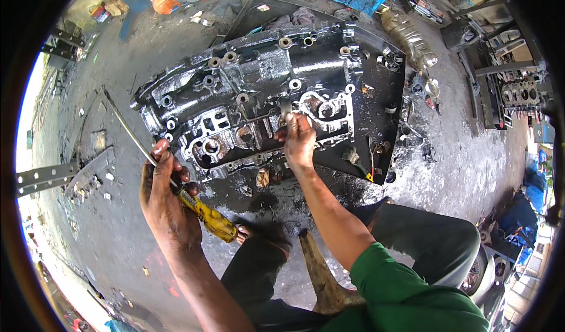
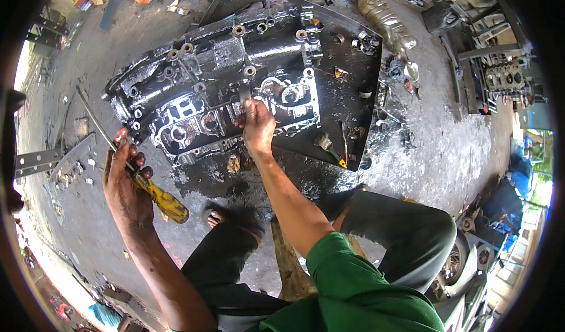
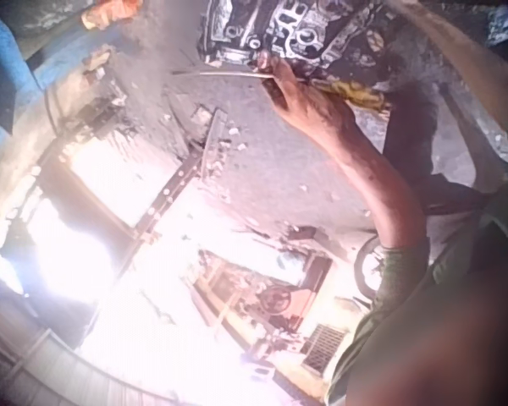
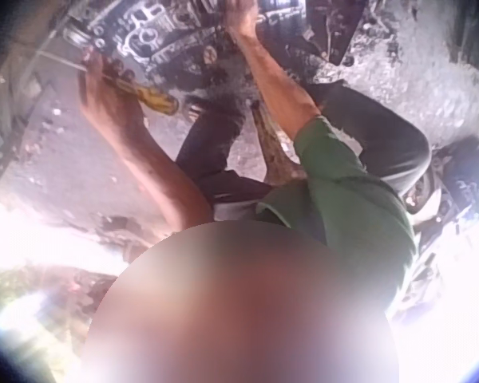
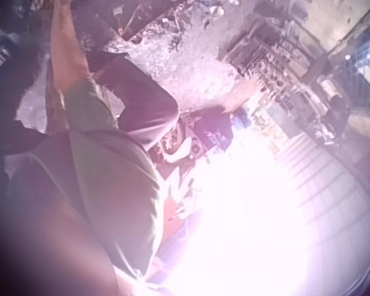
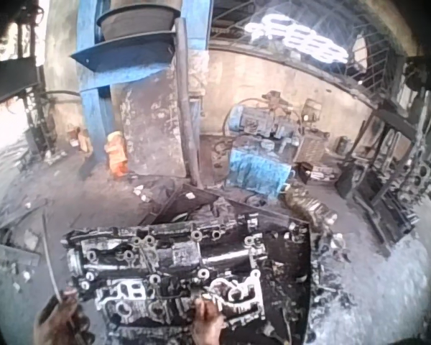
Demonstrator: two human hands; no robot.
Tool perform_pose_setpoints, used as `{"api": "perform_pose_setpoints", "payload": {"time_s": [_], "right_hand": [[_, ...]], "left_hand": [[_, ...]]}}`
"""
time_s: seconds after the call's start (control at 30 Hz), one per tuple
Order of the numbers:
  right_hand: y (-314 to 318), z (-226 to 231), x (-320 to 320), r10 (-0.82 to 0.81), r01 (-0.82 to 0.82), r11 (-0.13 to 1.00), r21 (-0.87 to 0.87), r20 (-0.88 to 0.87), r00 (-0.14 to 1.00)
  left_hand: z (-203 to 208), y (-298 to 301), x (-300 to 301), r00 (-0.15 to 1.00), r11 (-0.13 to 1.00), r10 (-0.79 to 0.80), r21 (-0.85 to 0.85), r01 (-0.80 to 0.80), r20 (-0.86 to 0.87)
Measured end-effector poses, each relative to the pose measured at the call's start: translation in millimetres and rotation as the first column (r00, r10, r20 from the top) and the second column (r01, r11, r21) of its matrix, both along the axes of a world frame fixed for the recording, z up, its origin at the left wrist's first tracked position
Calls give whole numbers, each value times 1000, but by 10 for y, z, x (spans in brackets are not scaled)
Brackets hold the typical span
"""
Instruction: The person uses a screwdriver to remove bolts and disassemble parts of a disassembled engine block. They repeatedly loosen fasteners, lift out components, and place them aside on the workbench.
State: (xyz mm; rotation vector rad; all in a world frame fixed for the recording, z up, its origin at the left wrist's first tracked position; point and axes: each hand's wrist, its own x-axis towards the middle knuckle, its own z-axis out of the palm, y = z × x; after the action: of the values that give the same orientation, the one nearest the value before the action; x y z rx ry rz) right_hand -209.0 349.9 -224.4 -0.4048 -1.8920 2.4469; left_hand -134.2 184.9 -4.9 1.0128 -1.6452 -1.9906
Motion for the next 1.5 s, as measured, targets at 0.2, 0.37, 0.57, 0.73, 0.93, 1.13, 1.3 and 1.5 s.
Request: {"api": "perform_pose_setpoints", "payload": {"time_s": [0.2,0.37,0.57,0.73,0.93,1.13,1.3,1.5], "right_hand": [[71,-24,-4,25,-35,991,133,76,997],[-15,-6,-28,-27,-5,965,261,119,993],[139,-20,-51,137,-129,964,232,-18,990],[740,109,-115,207,-250,857,450,144,968],[903,172,-374,370,-393,803,449,141,918],[1131,187,-294,355,-391,827,403,164,920],[1063,154,-400,430,-396,783,480,41,902],[1445,251,-225,376,-536,652,535,386,842]], "left_hand": [[-4,-26,1,998,999,-34,32,36,-56],[-9,-17,19,999,999,-14,42,16,-39],[-11,21,-5,1000,999,-31,16,31,-3],[-7,41,0,999,999,-51,12,52,-15],[-45,134,-47,997,996,-83,28,83,-7],[11,147,-69,998,999,-41,4,42,-43],[-31,160,-29,999,999,-53,0,53,5],[-7,92,-42,997,999,-41,17,43,-62]]}}
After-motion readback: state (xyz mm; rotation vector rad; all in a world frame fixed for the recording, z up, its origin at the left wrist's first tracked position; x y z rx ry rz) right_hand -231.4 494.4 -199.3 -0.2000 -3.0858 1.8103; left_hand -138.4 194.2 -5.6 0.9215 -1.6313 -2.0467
